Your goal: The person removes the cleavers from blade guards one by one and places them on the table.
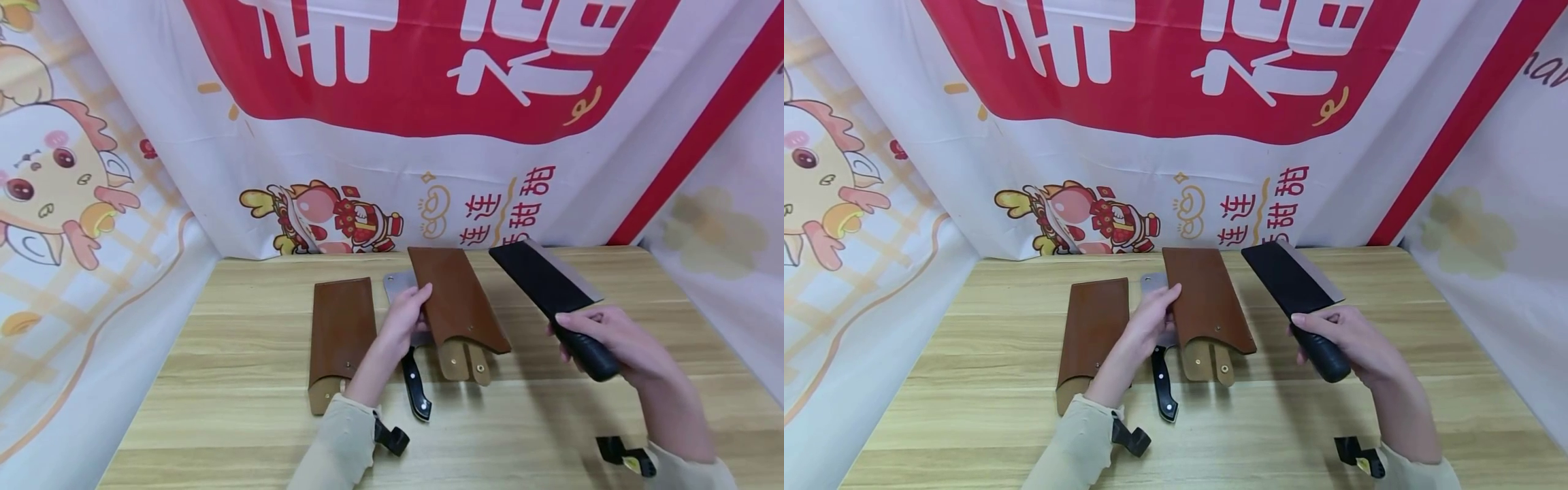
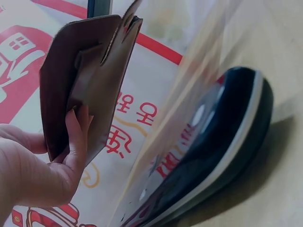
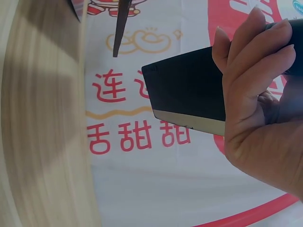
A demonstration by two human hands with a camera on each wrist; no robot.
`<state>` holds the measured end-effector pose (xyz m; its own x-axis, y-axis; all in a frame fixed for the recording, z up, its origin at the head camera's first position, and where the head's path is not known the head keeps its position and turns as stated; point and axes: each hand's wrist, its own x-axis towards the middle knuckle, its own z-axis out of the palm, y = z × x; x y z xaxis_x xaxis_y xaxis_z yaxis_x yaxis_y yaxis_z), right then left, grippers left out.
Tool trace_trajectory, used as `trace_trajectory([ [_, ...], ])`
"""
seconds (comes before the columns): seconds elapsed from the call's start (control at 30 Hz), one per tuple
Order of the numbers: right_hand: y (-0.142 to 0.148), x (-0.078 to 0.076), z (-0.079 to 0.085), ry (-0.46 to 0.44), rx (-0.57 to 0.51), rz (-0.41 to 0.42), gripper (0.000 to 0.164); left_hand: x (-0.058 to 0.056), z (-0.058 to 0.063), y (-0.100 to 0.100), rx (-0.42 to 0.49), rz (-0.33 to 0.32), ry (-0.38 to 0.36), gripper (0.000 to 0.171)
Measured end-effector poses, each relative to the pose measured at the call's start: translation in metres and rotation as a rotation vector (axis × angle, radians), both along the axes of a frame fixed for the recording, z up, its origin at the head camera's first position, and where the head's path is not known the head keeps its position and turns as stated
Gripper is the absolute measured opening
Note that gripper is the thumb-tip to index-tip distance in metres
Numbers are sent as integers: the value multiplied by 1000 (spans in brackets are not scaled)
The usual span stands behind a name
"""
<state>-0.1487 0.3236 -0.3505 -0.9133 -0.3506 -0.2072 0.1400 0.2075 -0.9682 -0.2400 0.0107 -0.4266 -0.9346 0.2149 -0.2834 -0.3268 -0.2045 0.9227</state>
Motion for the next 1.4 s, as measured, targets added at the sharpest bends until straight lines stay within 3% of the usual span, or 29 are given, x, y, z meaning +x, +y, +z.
trace_trajectory([
  [0.23,1,-3,-5,2,-10,20,34,5,-5,7,-58,-93,-9,34],
  [0.47,2,-6,-8,-14,1,8,34,8,-8,13,-76,-141,9,32],
  [1.17,1,-12,-18,-77,53,-53,33,11,-16,23,-93,-174,1,18],
  [1.4,2,-15,-22,-91,66,-55,34,12,-19,23,-105,-179,11,21],
])
